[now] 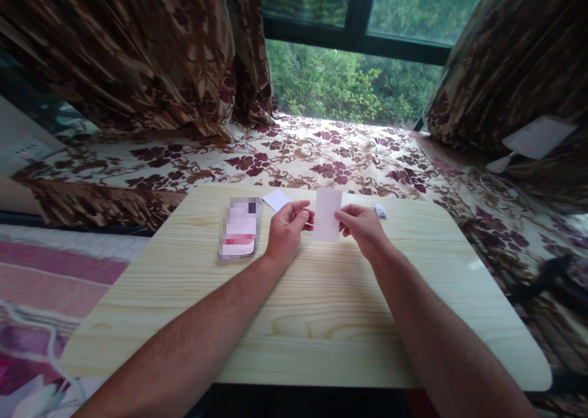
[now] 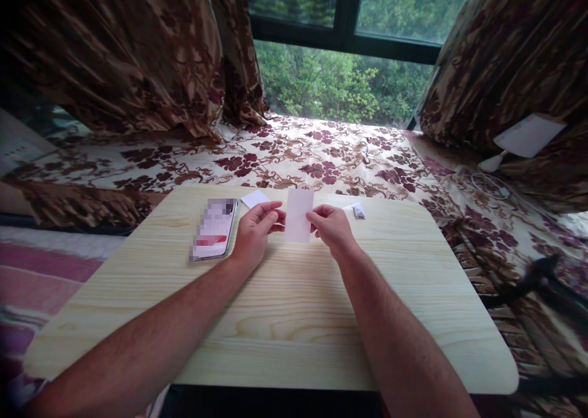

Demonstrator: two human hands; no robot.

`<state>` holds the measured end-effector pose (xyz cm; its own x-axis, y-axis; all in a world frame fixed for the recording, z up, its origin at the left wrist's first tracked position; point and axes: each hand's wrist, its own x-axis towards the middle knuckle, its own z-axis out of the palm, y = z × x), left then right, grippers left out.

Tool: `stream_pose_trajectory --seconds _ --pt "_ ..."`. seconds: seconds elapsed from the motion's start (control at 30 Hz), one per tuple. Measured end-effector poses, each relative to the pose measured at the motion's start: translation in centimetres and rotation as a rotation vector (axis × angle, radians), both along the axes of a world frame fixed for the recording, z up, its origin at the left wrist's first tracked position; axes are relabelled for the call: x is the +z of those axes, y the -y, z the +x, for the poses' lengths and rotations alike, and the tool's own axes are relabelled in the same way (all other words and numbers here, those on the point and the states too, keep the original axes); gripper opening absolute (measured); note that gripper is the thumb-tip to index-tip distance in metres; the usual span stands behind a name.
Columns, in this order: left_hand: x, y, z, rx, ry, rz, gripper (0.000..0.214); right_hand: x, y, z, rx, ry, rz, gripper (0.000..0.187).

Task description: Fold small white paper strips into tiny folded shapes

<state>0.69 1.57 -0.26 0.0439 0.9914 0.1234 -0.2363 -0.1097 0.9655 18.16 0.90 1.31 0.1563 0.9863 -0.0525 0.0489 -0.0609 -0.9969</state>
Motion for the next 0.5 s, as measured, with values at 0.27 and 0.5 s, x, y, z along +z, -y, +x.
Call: stream_pose_trajectory --seconds 0.27,0.5 --pt "-0.3 -0.4 -0.4 0.021 -0.145 -0.012 0.033 -1.8 1.3 -0.3 0.108 0.126 0.058 0.019" --pt "-0.4 -0.6 -0.4 0.016 -0.229 0.005 0.024 -2.5 2.0 -0.3 0.124 0.152 0.092 0.021"
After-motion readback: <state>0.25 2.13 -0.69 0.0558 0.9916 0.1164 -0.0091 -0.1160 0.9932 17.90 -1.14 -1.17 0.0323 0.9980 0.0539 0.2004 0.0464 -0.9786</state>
